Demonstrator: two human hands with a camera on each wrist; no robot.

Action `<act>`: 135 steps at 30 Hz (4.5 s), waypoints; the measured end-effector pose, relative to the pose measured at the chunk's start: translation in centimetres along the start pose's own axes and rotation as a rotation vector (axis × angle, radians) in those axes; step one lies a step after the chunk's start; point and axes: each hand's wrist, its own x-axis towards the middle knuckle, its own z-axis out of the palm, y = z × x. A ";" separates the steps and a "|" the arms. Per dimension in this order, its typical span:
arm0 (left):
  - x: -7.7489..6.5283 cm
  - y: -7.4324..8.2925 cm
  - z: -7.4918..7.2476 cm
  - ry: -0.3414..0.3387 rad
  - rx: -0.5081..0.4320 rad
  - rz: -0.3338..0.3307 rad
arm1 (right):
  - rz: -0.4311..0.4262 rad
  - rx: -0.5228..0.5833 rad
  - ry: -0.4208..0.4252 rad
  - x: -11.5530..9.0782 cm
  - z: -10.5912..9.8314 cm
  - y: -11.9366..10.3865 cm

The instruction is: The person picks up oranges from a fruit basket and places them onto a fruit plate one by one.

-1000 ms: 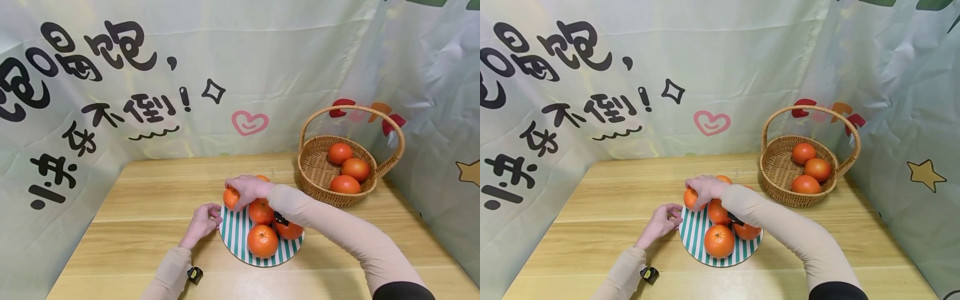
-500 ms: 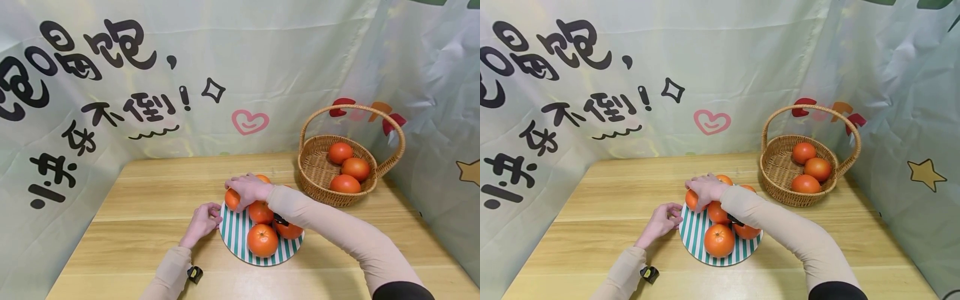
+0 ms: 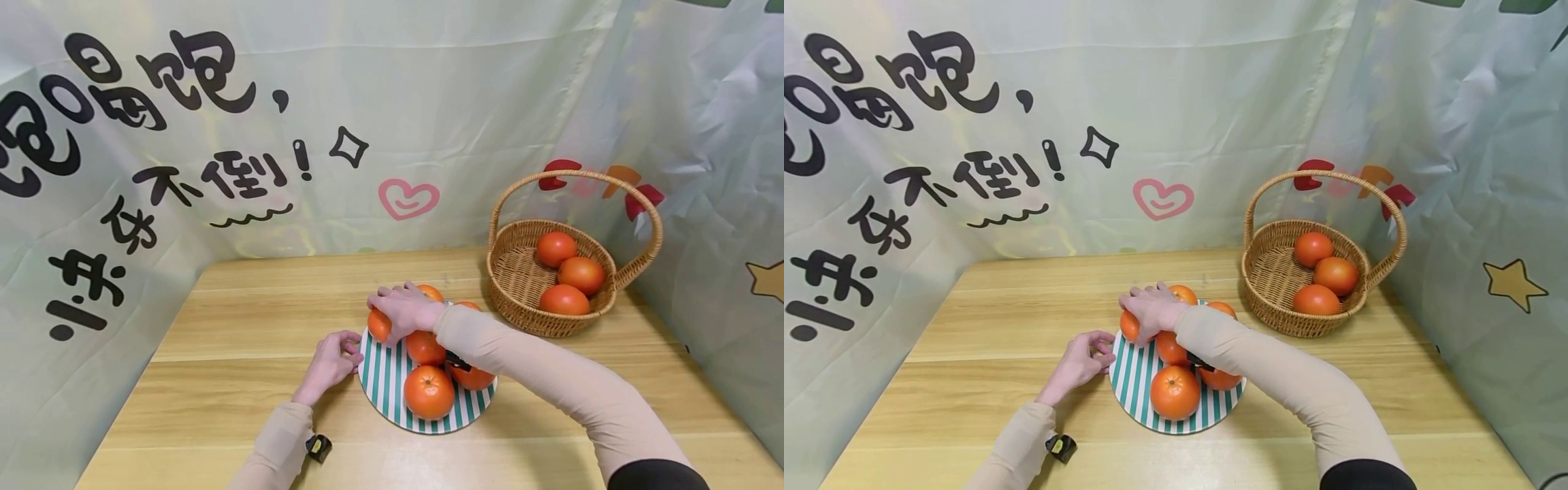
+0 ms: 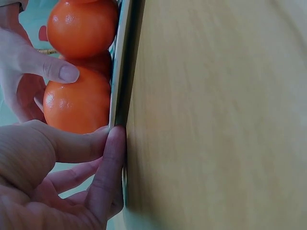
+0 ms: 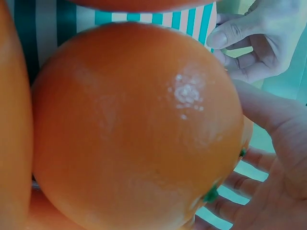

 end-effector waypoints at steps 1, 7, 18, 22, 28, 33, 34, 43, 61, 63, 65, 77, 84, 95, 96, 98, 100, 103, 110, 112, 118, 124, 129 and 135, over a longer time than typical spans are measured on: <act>0.0 0.0 0.0 0.000 0.000 0.001 | 0.003 0.000 0.002 0.0 0.0 0.0; 0.0 0.0 -0.1 -0.001 -0.001 -0.002 | 0.009 0.004 -0.006 0.1 0.2 0.0; 0.0 0.1 0.0 0.003 0.008 -0.004 | 0.018 -0.011 -0.016 0.1 0.2 -0.1; 0.0 0.1 0.0 0.003 0.005 -0.003 | 0.005 0.002 0.014 0.0 0.1 -0.1; 0.1 0.0 0.0 0.001 0.005 0.004 | -0.018 0.054 0.028 -0.7 -0.8 -0.2; 0.0 0.0 0.0 0.006 -0.006 0.004 | -0.044 0.146 0.053 -1.5 -1.8 -0.3; 0.0 0.0 0.0 0.008 -0.010 0.001 | -0.048 0.167 0.058 -1.6 -2.1 -0.3; 0.0 0.0 0.1 0.004 -0.024 -0.006 | -0.065 0.286 0.143 -3.2 -4.2 0.0; -0.1 0.1 0.0 -0.001 -0.012 -0.004 | -0.029 0.405 0.407 -9.3 -6.0 3.2; -0.1 0.1 0.0 -0.001 -0.015 -0.004 | -0.002 0.417 0.445 -10.3 -5.9 3.9; -0.1 0.1 -0.1 -0.001 -0.013 -0.002 | 0.032 0.433 0.485 -11.4 -5.6 4.8; -0.1 0.2 0.0 -0.003 -0.018 -0.021 | 0.267 0.426 0.659 -17.6 -3.3 10.2; -0.1 0.2 0.0 0.000 -0.024 -0.016 | 0.447 0.390 0.648 -19.8 -1.0 15.2; -0.1 0.2 0.0 0.004 -0.029 -0.018 | 0.503 0.280 0.490 -19.3 0.5 18.1; -0.1 0.2 0.0 0.004 -0.028 -0.018 | 0.501 0.272 0.475 -19.2 0.5 18.2; -0.1 0.2 0.1 0.002 -0.028 -0.020 | 0.496 0.267 0.443 -18.9 0.6 18.6; -0.1 0.2 0.1 0.002 -0.030 -0.022 | 0.492 0.265 0.409 -18.7 0.6 18.9; -0.1 0.2 0.0 0.000 -0.031 -0.020 | 0.490 0.265 0.371 -18.4 0.7 19.5; -0.1 0.3 0.0 0.008 -0.037 -0.020 | 0.489 0.218 0.277 -17.6 1.1 20.8; -0.2 0.3 0.1 0.013 -0.041 -0.017 | 0.489 0.218 0.241 -17.4 1.2 21.0; -0.2 0.3 0.1 0.017 -0.045 -0.011 | 0.503 0.212 0.165 -16.8 1.3 21.5; -0.2 0.3 0.1 0.017 -0.058 -0.010 | 0.530 0.214 0.154 -16.5 1.6 21.7; -0.2 0.2 0.2 0.018 -0.055 -0.007 | 0.535 0.220 0.163 -16.5 1.8 21.8; -0.1 0.3 0.2 0.015 -0.040 -0.018 | 0.536 0.217 0.227 -16.4 2.2 21.9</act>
